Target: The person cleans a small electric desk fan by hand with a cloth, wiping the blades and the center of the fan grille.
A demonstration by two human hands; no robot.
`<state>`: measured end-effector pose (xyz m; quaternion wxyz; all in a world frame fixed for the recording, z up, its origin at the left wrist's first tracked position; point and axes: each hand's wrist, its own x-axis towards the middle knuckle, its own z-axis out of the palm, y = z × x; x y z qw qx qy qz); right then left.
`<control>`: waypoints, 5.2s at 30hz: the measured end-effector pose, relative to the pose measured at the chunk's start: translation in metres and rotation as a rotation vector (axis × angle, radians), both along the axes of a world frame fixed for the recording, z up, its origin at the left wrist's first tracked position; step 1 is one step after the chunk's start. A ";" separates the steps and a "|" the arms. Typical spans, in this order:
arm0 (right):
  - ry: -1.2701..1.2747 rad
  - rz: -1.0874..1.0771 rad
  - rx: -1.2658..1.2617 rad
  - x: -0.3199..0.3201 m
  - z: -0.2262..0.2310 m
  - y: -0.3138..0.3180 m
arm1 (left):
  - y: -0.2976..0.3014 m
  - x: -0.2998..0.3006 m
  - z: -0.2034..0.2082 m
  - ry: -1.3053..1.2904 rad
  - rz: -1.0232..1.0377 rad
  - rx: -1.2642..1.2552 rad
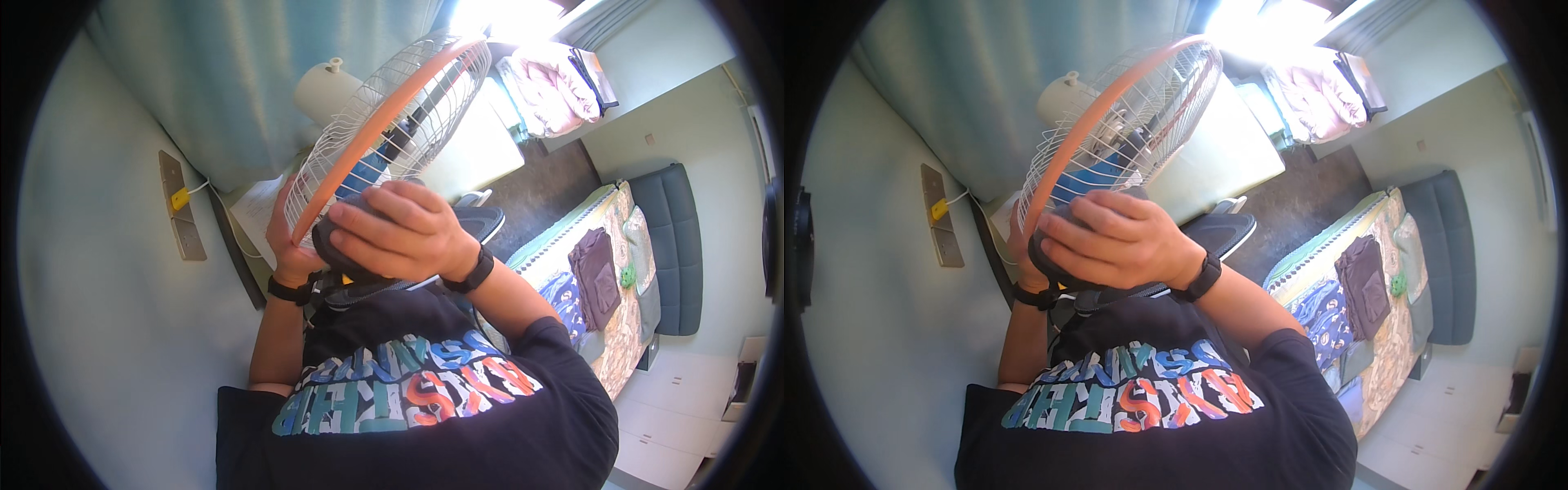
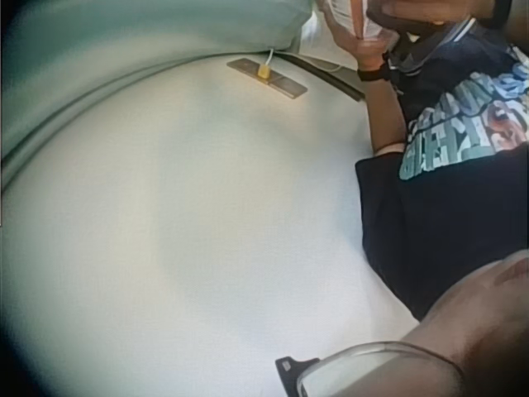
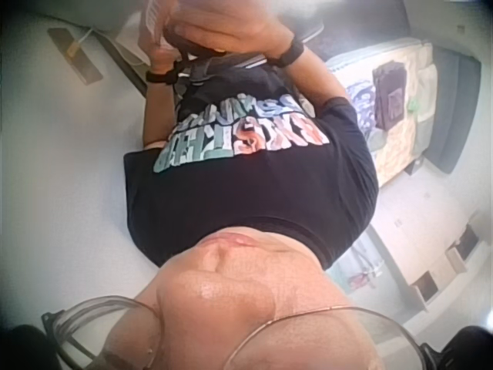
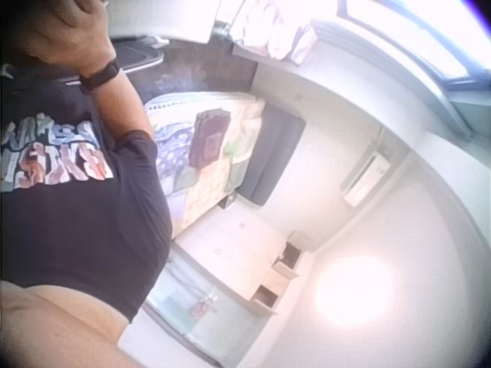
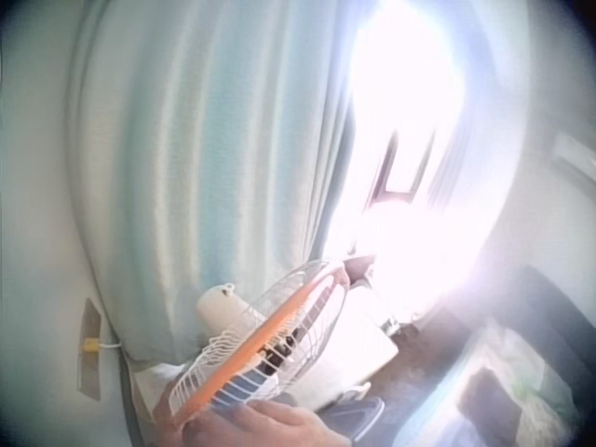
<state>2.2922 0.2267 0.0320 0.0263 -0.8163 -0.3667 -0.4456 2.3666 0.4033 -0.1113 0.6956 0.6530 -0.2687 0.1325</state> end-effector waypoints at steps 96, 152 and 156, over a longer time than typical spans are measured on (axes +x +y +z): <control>0.538 -0.484 1.050 0.060 0.079 -0.139 | 0.006 -0.006 -0.033 0.070 -0.381 -0.063; 1.122 -0.217 1.989 0.066 -0.176 -0.223 | 0.011 0.009 -0.043 0.037 -0.373 -0.208; 1.108 -0.271 1.856 0.065 -0.177 -0.223 | 0.009 0.008 -0.039 0.073 -0.361 -0.184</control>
